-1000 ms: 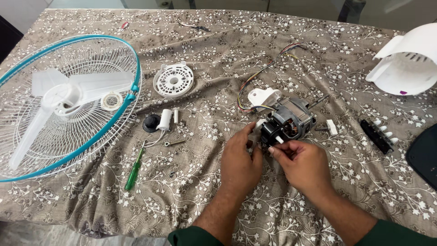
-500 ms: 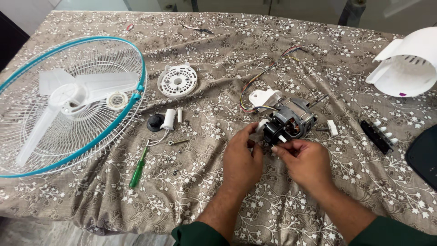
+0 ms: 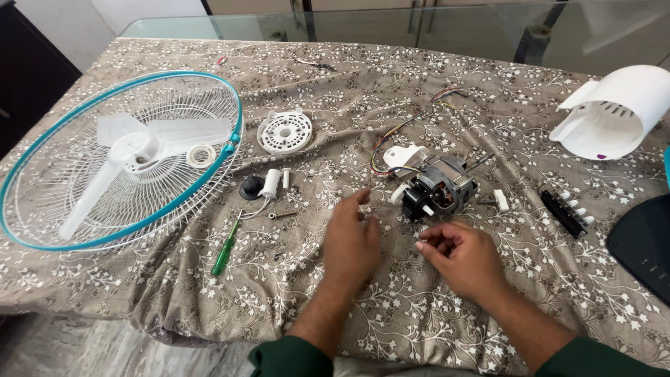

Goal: The person assembles an electric fan on a table. They use a screwdriver to tighten screws on the motor, attach a white plastic housing, and insert a white plastic rod into the motor shaft.

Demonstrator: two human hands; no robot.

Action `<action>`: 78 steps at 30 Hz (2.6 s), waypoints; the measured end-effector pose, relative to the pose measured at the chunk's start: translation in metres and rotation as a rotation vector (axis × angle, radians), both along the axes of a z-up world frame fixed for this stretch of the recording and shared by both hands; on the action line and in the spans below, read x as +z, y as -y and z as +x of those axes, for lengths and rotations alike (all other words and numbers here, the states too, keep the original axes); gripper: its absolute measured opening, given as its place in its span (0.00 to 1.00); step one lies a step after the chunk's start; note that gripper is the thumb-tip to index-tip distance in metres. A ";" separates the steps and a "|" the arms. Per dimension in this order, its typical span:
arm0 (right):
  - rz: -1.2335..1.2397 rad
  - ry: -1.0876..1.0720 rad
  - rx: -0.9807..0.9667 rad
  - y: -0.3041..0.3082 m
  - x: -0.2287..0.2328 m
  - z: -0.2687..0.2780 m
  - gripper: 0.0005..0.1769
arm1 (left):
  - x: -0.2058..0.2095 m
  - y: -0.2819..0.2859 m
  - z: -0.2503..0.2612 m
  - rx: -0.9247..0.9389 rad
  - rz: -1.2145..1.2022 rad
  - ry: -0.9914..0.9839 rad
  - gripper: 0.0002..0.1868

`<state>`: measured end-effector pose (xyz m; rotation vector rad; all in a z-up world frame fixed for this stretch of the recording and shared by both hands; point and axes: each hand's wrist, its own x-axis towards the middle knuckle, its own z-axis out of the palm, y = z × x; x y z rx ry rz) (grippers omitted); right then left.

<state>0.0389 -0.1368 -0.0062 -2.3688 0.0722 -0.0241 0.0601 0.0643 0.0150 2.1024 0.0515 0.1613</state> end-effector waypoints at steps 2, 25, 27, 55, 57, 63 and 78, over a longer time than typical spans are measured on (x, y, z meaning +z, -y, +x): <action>-0.014 0.031 0.026 0.001 -0.001 -0.002 0.10 | 0.005 -0.023 0.002 0.057 0.212 0.050 0.18; 0.198 0.106 0.044 0.006 -0.005 -0.007 0.07 | 0.002 -0.178 -0.032 0.486 0.645 -0.119 0.13; 0.386 0.144 0.005 0.009 -0.008 -0.006 0.10 | -0.002 -0.171 -0.026 0.447 0.539 0.009 0.12; 0.225 0.166 -0.087 0.002 0.042 0.028 0.16 | 0.066 0.022 0.052 -0.393 0.222 -0.021 0.16; 0.248 0.156 -0.101 0.001 0.041 0.028 0.15 | 0.067 0.024 0.052 -0.406 0.312 0.120 0.16; 0.233 0.193 -0.109 0.000 0.037 0.028 0.15 | 0.064 0.027 0.051 -0.428 0.390 0.108 0.16; 0.116 0.194 -0.125 0.002 0.041 0.033 0.10 | 0.061 0.022 0.049 -0.500 0.189 -0.085 0.18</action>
